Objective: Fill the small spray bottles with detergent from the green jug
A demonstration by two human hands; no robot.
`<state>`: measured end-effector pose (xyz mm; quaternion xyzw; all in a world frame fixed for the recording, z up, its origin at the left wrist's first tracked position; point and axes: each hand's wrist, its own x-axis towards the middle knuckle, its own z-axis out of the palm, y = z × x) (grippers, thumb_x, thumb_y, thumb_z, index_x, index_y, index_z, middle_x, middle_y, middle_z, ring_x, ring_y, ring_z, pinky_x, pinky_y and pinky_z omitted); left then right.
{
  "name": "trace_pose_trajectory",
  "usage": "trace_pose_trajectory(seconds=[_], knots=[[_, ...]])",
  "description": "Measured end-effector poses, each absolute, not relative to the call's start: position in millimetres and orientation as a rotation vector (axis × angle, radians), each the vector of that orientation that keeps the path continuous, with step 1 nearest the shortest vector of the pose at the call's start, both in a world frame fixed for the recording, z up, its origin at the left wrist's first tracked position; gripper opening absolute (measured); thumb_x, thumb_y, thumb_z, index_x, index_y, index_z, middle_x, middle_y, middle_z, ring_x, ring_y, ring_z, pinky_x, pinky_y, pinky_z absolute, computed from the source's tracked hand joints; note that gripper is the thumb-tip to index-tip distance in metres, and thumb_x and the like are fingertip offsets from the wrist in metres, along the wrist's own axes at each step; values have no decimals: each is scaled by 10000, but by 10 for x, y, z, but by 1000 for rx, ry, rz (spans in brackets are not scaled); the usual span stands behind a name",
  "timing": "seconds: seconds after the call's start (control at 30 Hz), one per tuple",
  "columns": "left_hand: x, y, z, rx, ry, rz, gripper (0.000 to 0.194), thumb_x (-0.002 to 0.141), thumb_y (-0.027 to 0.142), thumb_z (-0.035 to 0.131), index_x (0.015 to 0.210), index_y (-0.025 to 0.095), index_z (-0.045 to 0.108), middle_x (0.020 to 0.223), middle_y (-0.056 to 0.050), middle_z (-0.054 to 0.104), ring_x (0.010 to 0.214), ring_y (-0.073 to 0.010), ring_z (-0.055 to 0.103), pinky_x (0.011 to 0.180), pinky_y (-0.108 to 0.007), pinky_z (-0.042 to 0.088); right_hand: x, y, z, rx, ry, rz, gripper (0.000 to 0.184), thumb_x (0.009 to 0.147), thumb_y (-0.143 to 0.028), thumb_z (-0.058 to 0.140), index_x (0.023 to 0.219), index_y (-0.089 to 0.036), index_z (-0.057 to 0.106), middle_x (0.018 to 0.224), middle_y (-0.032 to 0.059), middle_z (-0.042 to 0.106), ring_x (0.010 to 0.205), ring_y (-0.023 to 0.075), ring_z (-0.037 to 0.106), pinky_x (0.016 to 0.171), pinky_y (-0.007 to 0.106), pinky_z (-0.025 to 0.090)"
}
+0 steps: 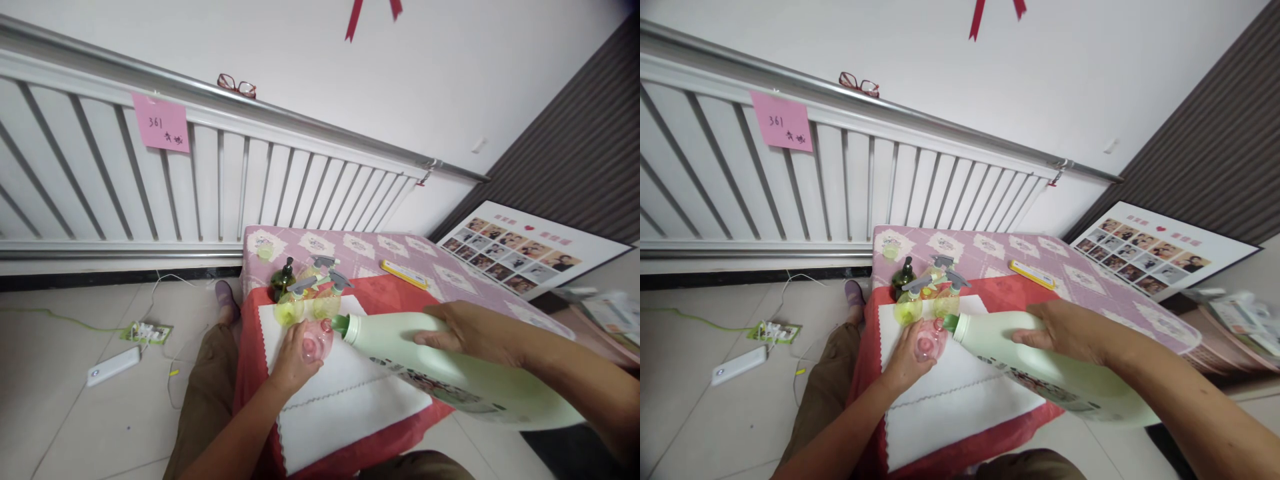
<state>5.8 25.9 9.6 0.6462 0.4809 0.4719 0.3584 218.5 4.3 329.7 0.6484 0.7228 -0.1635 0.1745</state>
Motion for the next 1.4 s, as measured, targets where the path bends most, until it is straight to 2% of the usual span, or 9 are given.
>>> trace_pose_trajectory(seconds=[0.5,0.97,1.4], knots=[[48,254,125,1653,1234,1220,920,579,189,748,1417,242,372,1388,-130,501,1322,-330,461,1108,-441,410,2175,43,3305,1853,2052,-492,427,834,-617,469,797,-203,567,792,81,700,745,258,645,648,343,441],[59,251,115,1664,1229,1234,908,584,182,735,1417,190,373,1388,-152,487,1316,-332,461,1110,-458,407,2164,48,3316,1858,2045,-501,403,818,-604,492,791,-213,585,800,75,715,756,265,662,651,342,453],[60,249,104,1658,1235,1243,901,577,193,738,1407,220,389,1369,-122,515,1305,-336,477,1100,-450,427,2142,28,3329,1873,2045,-464,406,806,-608,496,749,-214,576,756,68,691,719,255,648,616,331,432]])
